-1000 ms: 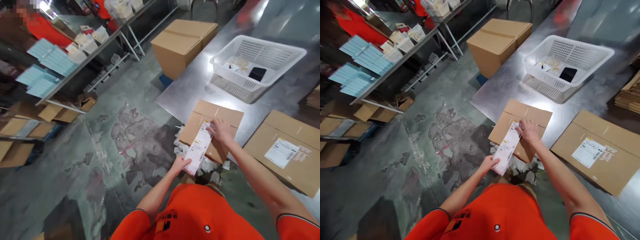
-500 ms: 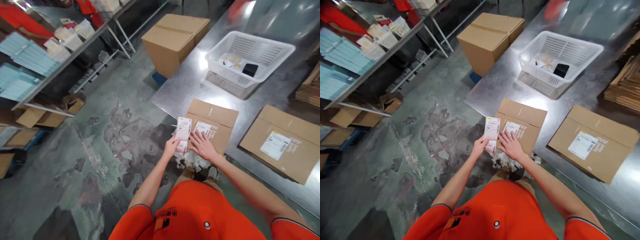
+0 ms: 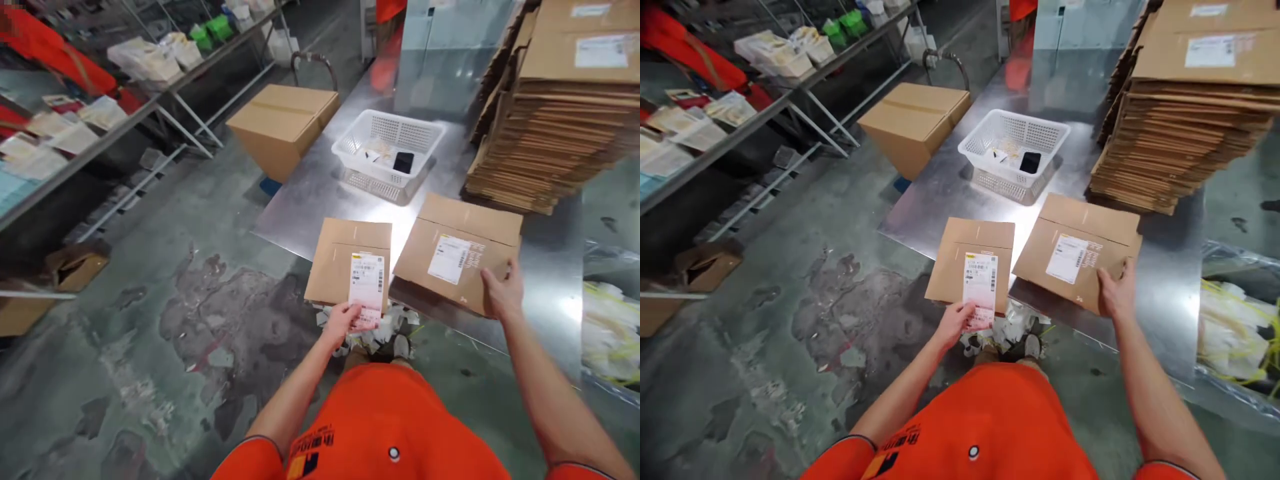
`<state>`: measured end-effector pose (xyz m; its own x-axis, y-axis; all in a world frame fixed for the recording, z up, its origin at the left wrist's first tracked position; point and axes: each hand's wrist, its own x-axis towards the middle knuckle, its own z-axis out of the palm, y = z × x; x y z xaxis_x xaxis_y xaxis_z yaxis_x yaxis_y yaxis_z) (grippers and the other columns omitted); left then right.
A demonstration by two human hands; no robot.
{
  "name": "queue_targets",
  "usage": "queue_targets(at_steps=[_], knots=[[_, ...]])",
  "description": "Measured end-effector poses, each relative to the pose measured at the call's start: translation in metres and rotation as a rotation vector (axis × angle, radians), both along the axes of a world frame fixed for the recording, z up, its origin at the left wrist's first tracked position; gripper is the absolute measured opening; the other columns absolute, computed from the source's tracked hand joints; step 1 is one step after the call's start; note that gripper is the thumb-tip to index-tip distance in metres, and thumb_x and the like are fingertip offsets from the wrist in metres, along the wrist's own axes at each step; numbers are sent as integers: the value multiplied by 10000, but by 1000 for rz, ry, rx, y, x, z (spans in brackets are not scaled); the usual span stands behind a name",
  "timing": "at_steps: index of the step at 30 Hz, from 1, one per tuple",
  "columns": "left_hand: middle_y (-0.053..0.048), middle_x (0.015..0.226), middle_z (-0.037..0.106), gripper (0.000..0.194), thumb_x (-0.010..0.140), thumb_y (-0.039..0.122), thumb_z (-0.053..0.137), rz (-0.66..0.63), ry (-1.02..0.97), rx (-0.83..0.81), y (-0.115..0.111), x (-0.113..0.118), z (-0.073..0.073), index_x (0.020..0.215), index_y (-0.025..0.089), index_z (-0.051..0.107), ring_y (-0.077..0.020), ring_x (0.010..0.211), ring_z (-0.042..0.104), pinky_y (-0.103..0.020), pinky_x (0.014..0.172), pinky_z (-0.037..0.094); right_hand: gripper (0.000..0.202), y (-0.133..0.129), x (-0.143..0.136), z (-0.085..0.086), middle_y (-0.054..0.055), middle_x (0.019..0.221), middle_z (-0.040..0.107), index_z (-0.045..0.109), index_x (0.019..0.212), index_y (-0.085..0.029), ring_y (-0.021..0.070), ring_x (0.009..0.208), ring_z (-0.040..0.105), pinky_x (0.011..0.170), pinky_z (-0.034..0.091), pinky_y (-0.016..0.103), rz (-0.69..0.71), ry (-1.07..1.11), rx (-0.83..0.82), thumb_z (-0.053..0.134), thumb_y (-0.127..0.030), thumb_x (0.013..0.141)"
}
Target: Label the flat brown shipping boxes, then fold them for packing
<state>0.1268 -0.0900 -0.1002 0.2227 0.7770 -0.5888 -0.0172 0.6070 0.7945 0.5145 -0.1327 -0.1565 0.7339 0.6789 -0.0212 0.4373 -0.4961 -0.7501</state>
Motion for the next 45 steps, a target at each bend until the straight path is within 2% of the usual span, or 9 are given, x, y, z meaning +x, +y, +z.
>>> queue_targets(at_steps=[4, 8, 11, 16, 23, 32, 36, 41, 45], knots=[[26, 553, 576, 544, 521, 627, 838, -140, 106, 20, -28, 10, 6, 668, 134, 662, -141, 541, 587, -276, 541, 523, 698, 4, 15, 23, 299, 1469, 422, 570, 1289, -124, 455, 1367, 380, 1045, 365, 620, 123, -57, -200, 699, -516, 726], [-15, 622, 629, 522, 622, 633, 781, -226, 132, 63, -44, 3, 13, 706, 124, 700, -172, 609, 632, -287, 606, 523, 804, 48, -79, 55, 133, 1482, 489, 467, 1442, -221, 321, 1309, 493, 1022, 470, 452, 774, 308, 14, 652, -596, 756], [-74, 762, 707, 503, 668, 598, 763, -250, 152, 70, -48, -14, 23, 815, 118, 739, -227, 756, 672, -329, 719, 532, 575, 67, -152, 72, 99, 1048, 723, 680, 1124, -181, 262, 924, 663, 777, 546, 367, 1107, 642, -43, 671, -604, 735], [-84, 1159, 693, 579, 563, 375, 859, 77, 53, 280, -27, -34, 40, 1086, 190, 692, -241, 1118, 604, -302, 918, 478, 488, 63, -215, 70, -2, 570, 565, 598, 663, -192, 150, 563, 508, 508, 364, 268, 1152, 580, -65, 560, -658, 803], [58, 540, 483, 369, 662, 416, 779, 165, 325, 265, 15, -43, 8, 571, 176, 514, -90, 551, 438, -218, 533, 345, 418, 82, -248, 52, 29, 695, 636, 601, 738, -211, 174, 659, 556, 594, 400, 283, 1120, 252, 55, 489, -582, 895], [-32, 580, 643, 340, 579, 419, 850, 81, 274, -71, -50, -102, -44, 660, 134, 683, -167, 528, 561, -282, 519, 436, 350, 195, -232, 30, 191, 1141, 655, 663, 1110, -155, 387, 1099, 545, 957, 396, 557, 928, -383, -7, 586, -425, 903], [-64, 679, 710, 327, 621, 457, 798, 205, 335, 8, -45, -132, -33, 682, 144, 726, -235, 681, 638, -323, 630, 494, 493, 185, -257, 27, 251, 1417, 505, 507, 1378, -73, 407, 1273, 461, 1020, 366, 579, 865, -489, 4, 404, -349, 983], [-101, 960, 762, 340, 703, 393, 748, 372, 375, 238, 29, -132, -32, 910, 124, 765, -252, 908, 680, -332, 824, 522, 622, 142, -315, 14, 259, 1513, 412, 449, 1420, 0, 407, 1435, 293, 1162, 218, 588, 1049, -534, 72, 444, -414, 956], [-120, 1096, 745, 342, 739, 371, 731, 364, 345, 314, 46, -115, -35, 969, 120, 760, -243, 934, 690, -342, 835, 542, 526, 106, -294, 3, 171, 1494, 477, 505, 1398, -136, 361, 1428, 336, 1169, 227, 582, 1230, -520, 164, 414, -413, 961]])
